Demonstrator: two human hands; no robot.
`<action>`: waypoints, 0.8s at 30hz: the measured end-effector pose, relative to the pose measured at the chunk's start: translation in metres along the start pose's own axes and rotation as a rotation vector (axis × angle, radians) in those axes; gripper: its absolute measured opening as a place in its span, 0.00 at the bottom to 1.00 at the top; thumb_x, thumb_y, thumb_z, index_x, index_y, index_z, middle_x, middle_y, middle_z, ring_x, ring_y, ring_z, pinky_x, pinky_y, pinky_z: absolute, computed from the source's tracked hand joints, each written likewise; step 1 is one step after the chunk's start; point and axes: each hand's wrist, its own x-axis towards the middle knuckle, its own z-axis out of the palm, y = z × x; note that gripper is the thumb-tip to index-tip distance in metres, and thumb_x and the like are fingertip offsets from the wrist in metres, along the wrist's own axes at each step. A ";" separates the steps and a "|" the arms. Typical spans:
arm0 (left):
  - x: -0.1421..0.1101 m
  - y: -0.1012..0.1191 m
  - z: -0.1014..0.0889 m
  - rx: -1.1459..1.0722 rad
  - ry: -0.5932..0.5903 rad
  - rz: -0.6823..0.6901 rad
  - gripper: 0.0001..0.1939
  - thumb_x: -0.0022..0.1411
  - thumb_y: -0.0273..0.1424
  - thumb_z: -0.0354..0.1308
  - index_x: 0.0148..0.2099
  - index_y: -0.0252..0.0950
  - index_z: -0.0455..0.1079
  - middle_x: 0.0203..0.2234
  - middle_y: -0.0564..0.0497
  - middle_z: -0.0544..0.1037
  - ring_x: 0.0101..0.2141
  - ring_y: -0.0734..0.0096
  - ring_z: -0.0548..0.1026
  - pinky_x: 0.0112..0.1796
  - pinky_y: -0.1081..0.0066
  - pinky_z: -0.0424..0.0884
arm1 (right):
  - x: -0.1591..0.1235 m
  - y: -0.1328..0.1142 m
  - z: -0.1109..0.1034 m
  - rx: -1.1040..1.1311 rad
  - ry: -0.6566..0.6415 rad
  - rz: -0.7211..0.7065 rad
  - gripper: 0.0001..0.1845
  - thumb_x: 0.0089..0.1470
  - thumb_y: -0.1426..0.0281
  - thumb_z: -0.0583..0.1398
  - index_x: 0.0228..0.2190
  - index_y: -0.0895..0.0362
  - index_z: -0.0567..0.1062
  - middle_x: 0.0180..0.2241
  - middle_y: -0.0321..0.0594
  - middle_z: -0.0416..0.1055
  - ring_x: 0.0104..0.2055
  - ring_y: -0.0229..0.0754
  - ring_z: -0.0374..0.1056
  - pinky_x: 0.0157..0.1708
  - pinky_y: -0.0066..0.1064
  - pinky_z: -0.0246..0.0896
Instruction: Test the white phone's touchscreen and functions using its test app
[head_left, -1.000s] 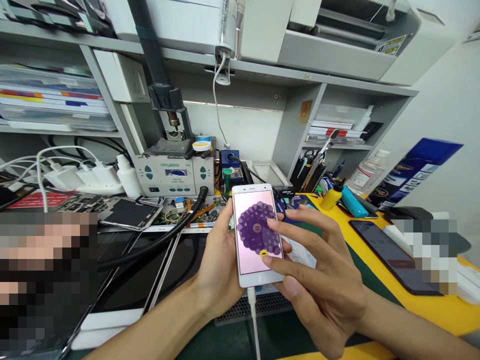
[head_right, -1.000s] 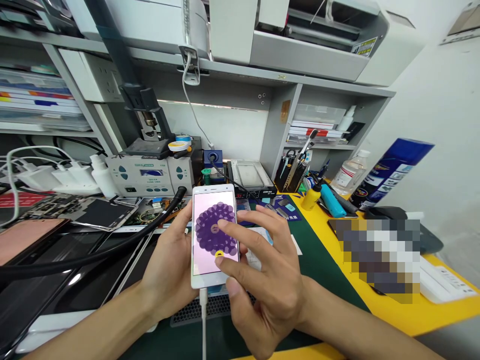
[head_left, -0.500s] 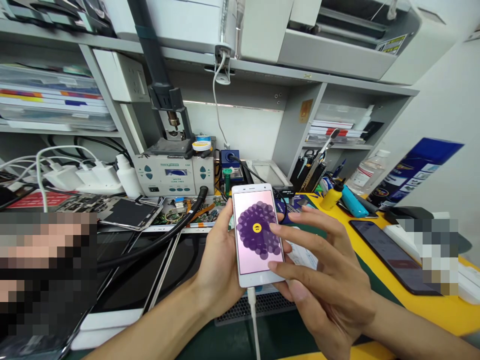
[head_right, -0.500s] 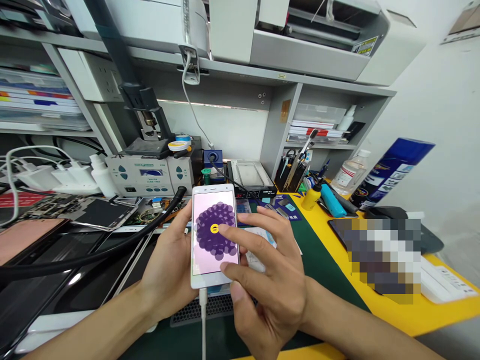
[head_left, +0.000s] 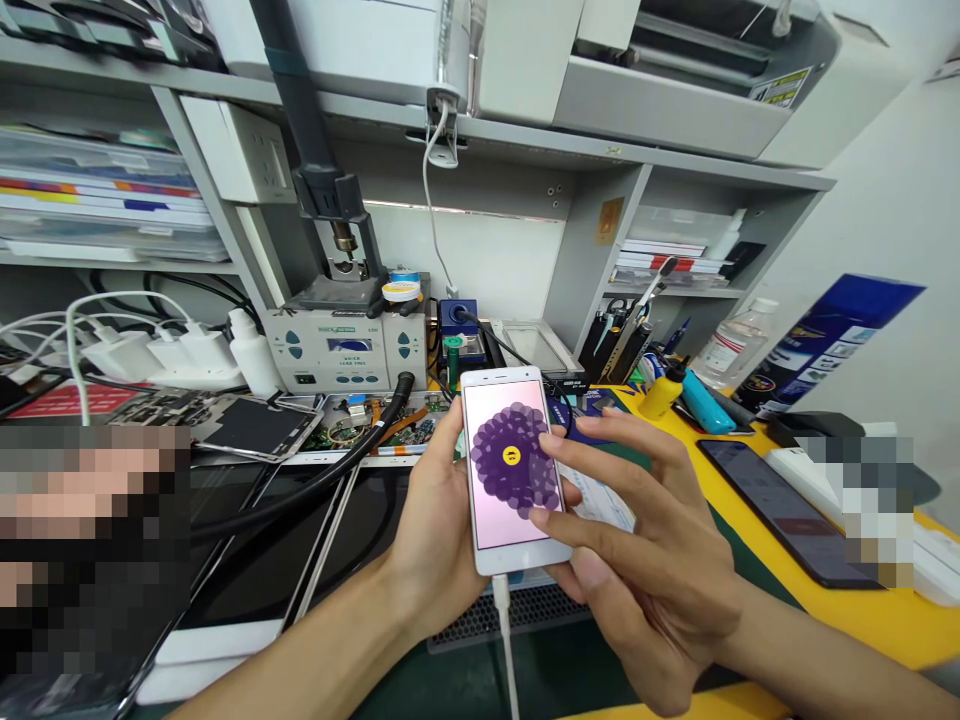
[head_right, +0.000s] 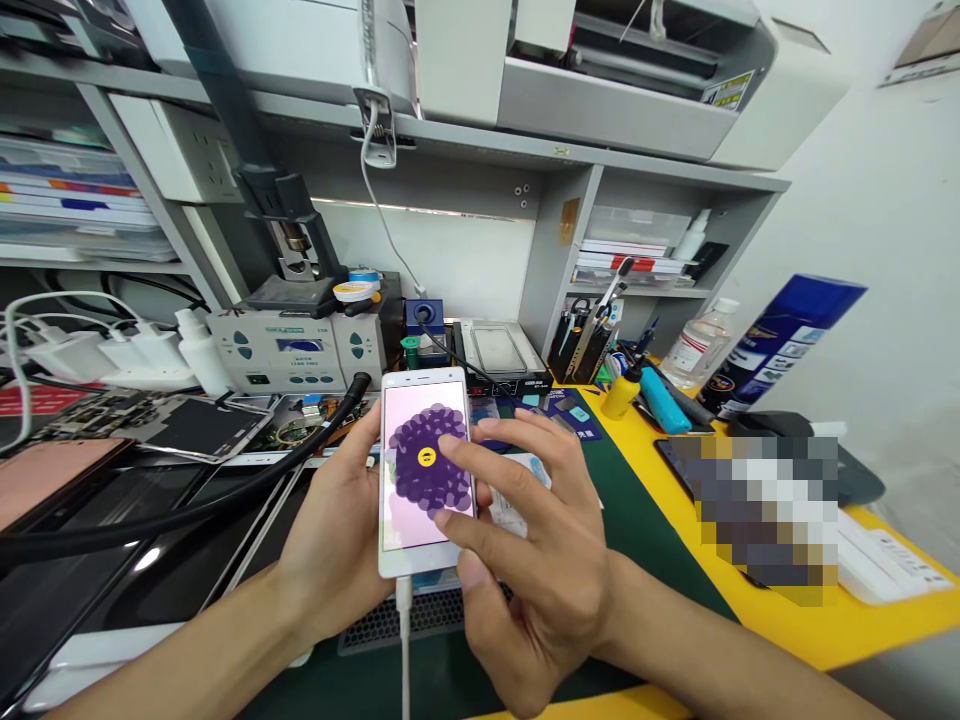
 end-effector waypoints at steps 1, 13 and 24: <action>0.000 0.000 0.000 0.000 -0.002 -0.001 0.34 0.64 0.54 0.47 0.58 0.32 0.70 0.35 0.41 0.81 0.34 0.57 0.80 0.37 0.63 0.74 | 0.000 0.001 0.000 0.000 -0.004 -0.008 0.15 0.41 0.77 0.56 0.30 0.58 0.80 0.51 0.47 0.74 0.57 0.59 0.63 0.51 0.60 0.63; 0.000 0.007 -0.003 -0.078 -0.218 -0.044 0.34 0.66 0.53 0.44 0.56 0.31 0.72 0.38 0.38 0.80 0.36 0.58 0.79 0.43 0.62 0.71 | 0.002 -0.003 -0.002 0.012 0.041 0.047 0.13 0.43 0.79 0.55 0.25 0.59 0.80 0.46 0.46 0.76 0.54 0.56 0.65 0.51 0.56 0.62; 0.000 0.005 -0.004 -0.061 -0.182 -0.040 0.32 0.66 0.52 0.46 0.54 0.30 0.73 0.31 0.41 0.80 0.33 0.60 0.80 0.39 0.64 0.73 | 0.001 -0.001 -0.001 0.007 0.008 0.024 0.14 0.42 0.78 0.55 0.27 0.60 0.81 0.49 0.48 0.75 0.56 0.58 0.64 0.50 0.58 0.62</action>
